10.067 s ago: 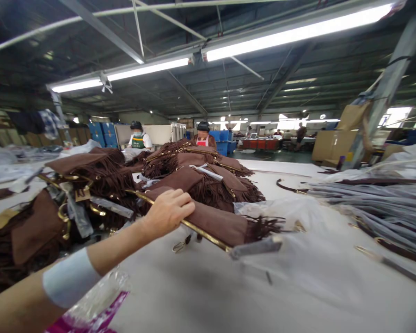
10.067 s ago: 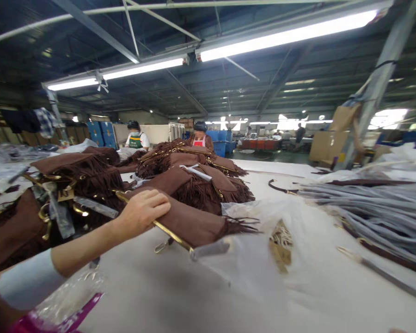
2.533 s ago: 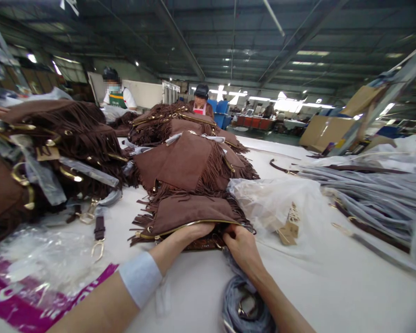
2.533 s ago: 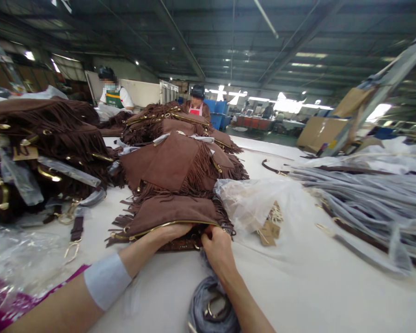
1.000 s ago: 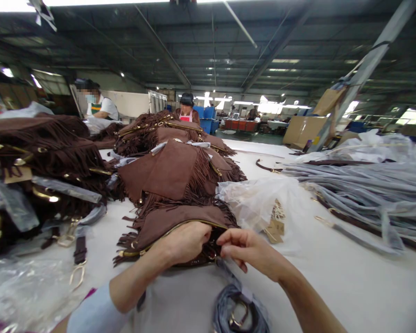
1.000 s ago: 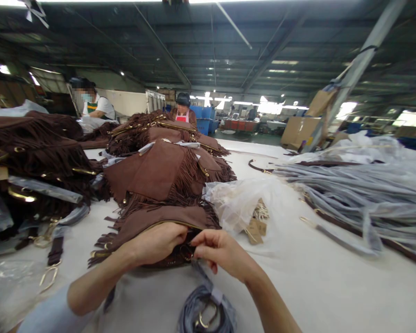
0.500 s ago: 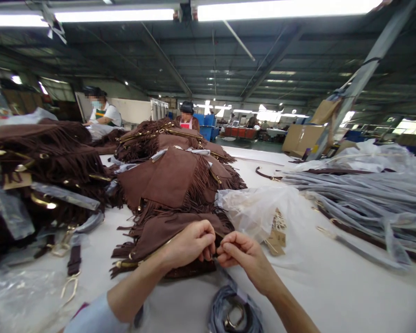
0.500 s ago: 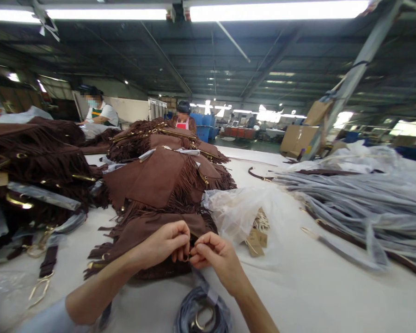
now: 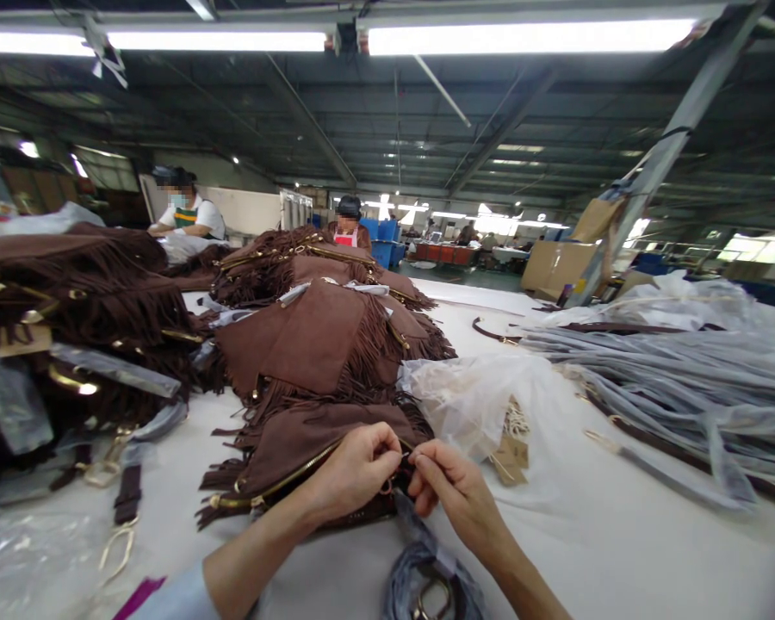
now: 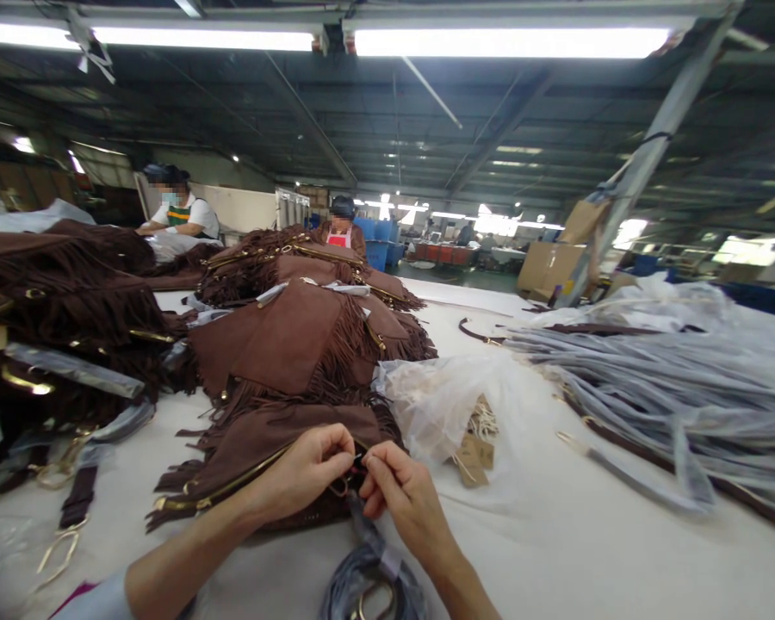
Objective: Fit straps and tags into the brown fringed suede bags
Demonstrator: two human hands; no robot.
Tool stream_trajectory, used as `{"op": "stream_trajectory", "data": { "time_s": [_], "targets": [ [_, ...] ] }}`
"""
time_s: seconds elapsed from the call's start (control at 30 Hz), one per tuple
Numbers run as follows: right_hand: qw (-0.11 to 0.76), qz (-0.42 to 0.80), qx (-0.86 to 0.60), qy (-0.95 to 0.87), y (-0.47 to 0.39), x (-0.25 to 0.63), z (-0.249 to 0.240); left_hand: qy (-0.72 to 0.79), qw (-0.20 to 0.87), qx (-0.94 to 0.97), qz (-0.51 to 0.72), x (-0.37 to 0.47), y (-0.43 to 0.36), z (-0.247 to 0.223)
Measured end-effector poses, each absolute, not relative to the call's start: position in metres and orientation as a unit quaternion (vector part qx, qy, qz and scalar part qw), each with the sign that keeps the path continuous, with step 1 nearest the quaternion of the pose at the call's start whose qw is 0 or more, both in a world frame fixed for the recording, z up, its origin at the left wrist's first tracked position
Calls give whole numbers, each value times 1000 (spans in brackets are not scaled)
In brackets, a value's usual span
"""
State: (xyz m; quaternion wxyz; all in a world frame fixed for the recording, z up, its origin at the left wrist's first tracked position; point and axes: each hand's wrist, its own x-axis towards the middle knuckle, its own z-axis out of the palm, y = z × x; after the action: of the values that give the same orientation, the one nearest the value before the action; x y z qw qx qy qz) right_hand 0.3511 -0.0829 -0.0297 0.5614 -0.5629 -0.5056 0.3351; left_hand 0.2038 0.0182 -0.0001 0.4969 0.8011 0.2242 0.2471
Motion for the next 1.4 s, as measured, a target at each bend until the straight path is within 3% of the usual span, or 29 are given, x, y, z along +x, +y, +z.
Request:
{"op": "stream_trajectory", "data": {
  "time_s": [0.9,1.4],
  "targets": [
    [435,226,-605,-628,-87,349,-28,220,401,859,232,202,11,5],
    [426,227,-594,-643,-86,355,-30,205,412,863,206,200,16,3]
  ]
}}
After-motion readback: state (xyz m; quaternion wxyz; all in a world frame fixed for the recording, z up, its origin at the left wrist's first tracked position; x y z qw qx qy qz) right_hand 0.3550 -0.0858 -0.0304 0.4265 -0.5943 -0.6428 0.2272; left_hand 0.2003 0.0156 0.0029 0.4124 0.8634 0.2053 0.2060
